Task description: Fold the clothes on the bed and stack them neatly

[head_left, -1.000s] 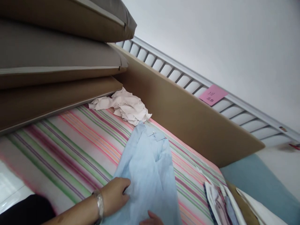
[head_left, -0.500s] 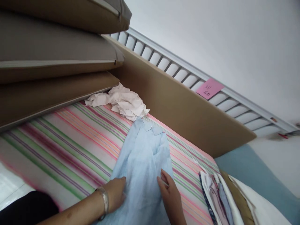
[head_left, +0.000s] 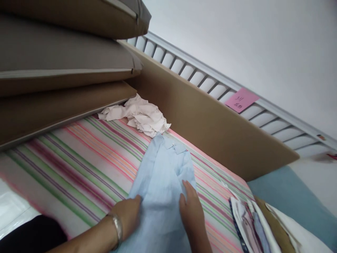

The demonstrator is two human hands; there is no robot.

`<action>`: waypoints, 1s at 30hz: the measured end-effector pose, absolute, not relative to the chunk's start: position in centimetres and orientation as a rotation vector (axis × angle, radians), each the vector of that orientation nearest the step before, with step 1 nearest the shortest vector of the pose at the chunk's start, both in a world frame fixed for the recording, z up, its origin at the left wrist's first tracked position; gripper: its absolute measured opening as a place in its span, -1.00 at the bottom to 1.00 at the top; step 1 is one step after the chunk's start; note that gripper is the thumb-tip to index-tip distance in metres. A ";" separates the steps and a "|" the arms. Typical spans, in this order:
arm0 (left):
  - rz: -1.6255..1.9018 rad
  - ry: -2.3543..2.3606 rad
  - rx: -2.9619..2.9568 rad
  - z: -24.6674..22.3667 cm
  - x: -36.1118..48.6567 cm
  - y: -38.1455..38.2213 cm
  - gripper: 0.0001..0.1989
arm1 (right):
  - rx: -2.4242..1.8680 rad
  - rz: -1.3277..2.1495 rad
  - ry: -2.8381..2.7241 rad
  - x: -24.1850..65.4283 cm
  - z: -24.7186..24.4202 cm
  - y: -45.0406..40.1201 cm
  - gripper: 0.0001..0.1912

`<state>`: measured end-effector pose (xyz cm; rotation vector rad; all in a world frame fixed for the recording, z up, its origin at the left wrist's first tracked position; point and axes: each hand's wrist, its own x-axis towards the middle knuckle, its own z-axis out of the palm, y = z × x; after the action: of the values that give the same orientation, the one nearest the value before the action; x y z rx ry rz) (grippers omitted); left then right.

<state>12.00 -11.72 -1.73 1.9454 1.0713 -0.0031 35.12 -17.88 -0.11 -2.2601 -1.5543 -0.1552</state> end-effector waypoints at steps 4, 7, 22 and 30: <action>-0.091 1.133 2.101 -0.6 11.6 -11.9 -0.64 | -2.133 -0.130 -1.866 32.1 -1.8 -14.8 -0.52; -0.183 1.091 2.119 -0.5 11.6 -12.1 -0.65 | -2.246 -0.061 -1.931 32.2 -4.2 -13.6 -0.45; -0.105 1.036 2.032 -2.2 10.5 -14.5 -0.63 | -2.084 0.121 -1.666 33.6 -1.7 -21.9 -0.45; 0.092 1.030 1.011 -1.8 9.9 -20.3 -0.53 | -2.093 0.220 -1.014 32.4 -3.7 -41.5 -0.54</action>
<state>9.90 -20.28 -1.79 1.0107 1.0300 0.0917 32.38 -41.52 -3.68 -2.0930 -1.0143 0.2202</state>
